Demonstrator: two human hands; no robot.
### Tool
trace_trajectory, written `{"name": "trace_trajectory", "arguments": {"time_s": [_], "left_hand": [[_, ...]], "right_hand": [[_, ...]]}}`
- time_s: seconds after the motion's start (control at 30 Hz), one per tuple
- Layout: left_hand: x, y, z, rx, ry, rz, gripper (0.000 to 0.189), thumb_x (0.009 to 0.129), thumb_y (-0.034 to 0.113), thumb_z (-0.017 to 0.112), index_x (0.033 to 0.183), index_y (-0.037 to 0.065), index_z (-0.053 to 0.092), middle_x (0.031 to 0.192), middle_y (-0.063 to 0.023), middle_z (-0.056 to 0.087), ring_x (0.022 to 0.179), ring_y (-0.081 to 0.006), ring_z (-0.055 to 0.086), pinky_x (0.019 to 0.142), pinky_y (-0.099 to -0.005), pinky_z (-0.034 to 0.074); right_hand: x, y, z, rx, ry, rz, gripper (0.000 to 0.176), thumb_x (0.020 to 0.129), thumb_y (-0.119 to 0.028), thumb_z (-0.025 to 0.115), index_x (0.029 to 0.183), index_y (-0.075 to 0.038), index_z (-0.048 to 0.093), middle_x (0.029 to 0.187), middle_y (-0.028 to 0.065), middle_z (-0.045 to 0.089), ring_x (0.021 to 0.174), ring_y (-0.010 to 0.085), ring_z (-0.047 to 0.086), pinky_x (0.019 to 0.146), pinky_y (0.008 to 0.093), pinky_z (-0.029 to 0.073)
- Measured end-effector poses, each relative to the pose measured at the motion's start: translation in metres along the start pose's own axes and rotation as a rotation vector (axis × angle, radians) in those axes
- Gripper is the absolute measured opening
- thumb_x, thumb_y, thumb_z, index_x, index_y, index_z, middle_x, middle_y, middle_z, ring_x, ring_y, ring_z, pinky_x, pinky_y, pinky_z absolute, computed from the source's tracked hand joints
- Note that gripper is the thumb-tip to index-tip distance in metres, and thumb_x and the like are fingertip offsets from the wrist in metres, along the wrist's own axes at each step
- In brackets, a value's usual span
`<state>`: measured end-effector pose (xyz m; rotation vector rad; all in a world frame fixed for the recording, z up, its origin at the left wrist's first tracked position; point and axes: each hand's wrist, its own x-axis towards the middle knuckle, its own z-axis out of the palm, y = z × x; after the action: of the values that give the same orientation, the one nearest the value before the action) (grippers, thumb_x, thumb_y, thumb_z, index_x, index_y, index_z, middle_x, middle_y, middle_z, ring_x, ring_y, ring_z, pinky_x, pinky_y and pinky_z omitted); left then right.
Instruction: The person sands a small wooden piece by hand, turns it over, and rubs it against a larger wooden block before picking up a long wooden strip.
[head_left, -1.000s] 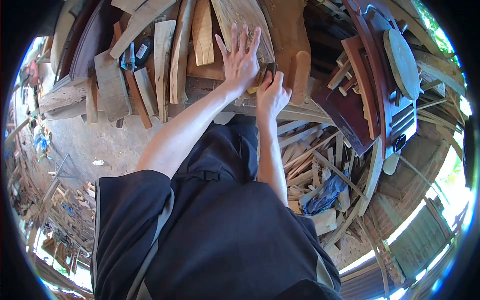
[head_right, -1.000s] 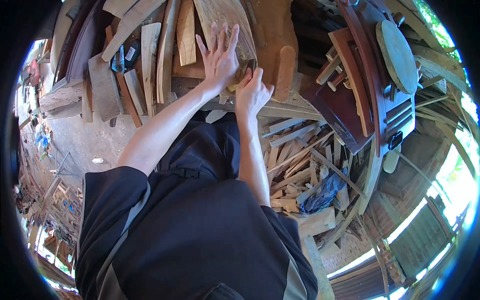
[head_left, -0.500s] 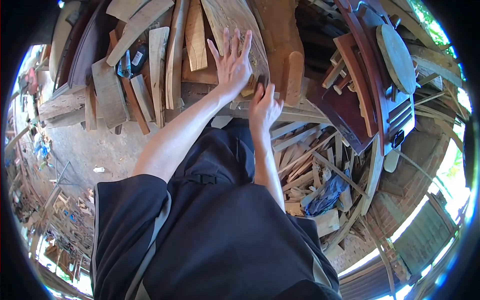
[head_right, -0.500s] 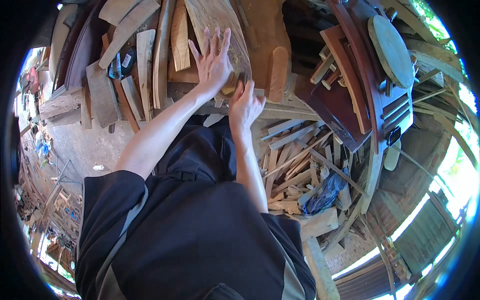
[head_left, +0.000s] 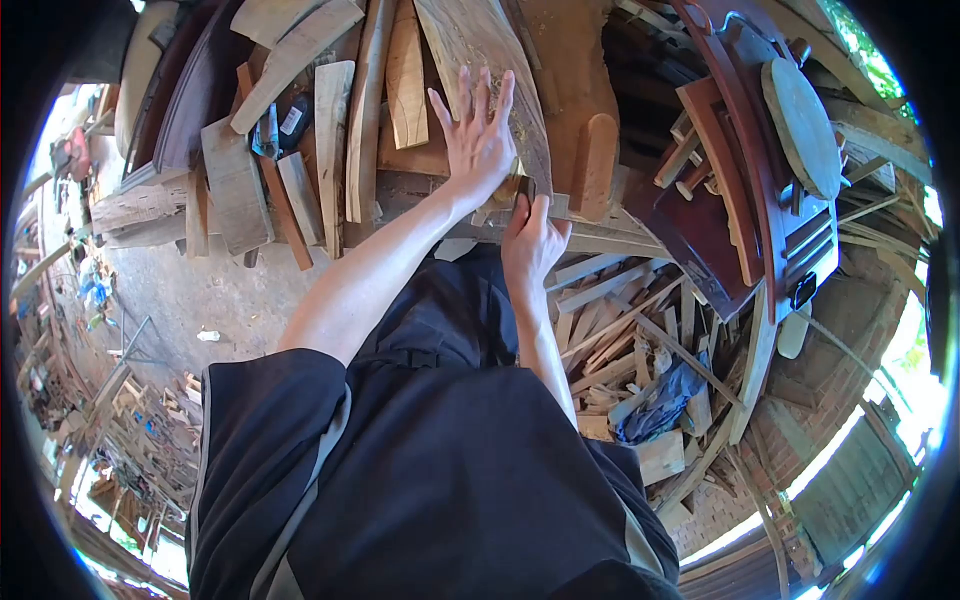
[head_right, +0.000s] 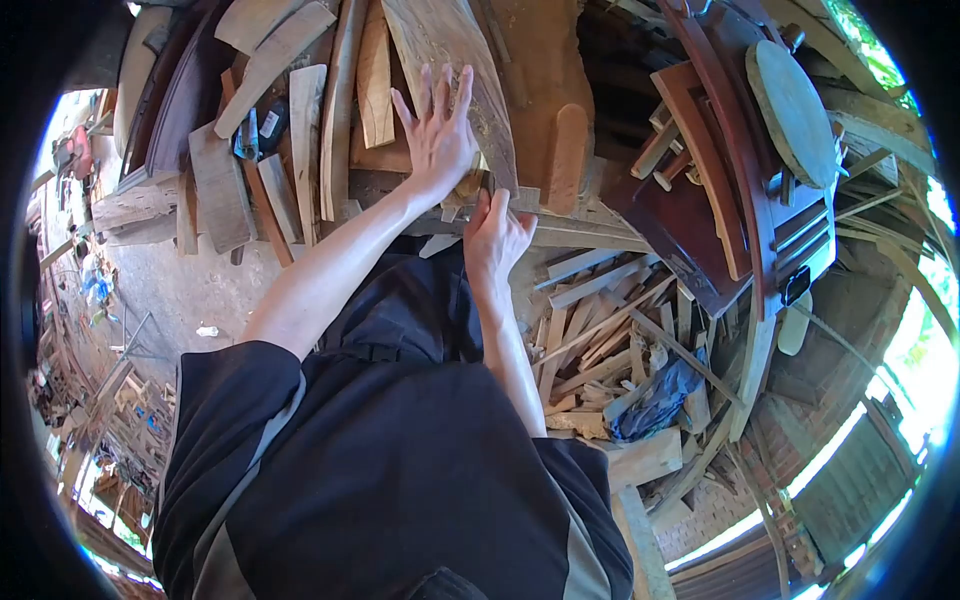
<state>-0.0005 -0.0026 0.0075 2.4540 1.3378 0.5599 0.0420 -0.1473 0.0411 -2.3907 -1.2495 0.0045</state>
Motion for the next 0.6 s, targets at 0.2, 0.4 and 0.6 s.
{"name": "trace_trajectory", "arguments": {"time_s": [0.2, 0.4, 0.6], "left_hand": [[0.000, -0.003, 0.002, 0.004, 0.020, 0.042, 0.084, 0.088, 0.009, 0.059, 0.164, 0.020, 0.024, 0.161, -0.0185, 0.037, 0.155, -0.0396, 0.019, 0.119, -0.0711, -0.002], [0.000, 0.002, 0.002, -0.007, 0.058, 0.039, 0.082, 0.089, 0.008, 0.058, 0.163, 0.020, 0.026, 0.160, -0.0178, 0.040, 0.155, -0.0389, 0.022, 0.119, -0.0717, 0.000], [0.000, -0.006, 0.008, 0.001, 0.056, 0.066, 0.083, 0.088, 0.010, 0.059, 0.163, 0.019, 0.026, 0.162, -0.0191, 0.036, 0.155, -0.0401, 0.020, 0.118, -0.0726, -0.001]], "right_hand": [[0.028, -0.006, 0.014, 0.015, 0.030, 0.067, 0.019, 0.098, -0.017, 0.061, 0.083, -0.010, 0.052, 0.051, 0.0119, 0.058, 0.050, 0.0348, 0.060, 0.068, 0.0423, 0.043], [0.014, -0.003, 0.010, 0.002, 0.038, 0.058, 0.020, 0.099, -0.021, 0.061, 0.085, -0.011, 0.053, 0.051, 0.0133, 0.057, 0.049, 0.0356, 0.058, 0.067, 0.0428, 0.042], [0.025, 0.008, 0.010, 0.061, 0.010, -0.036, 0.020, 0.099, -0.023, 0.062, 0.085, -0.010, 0.054, 0.052, 0.0140, 0.058, 0.050, 0.0372, 0.058, 0.069, 0.0444, 0.044]]}}
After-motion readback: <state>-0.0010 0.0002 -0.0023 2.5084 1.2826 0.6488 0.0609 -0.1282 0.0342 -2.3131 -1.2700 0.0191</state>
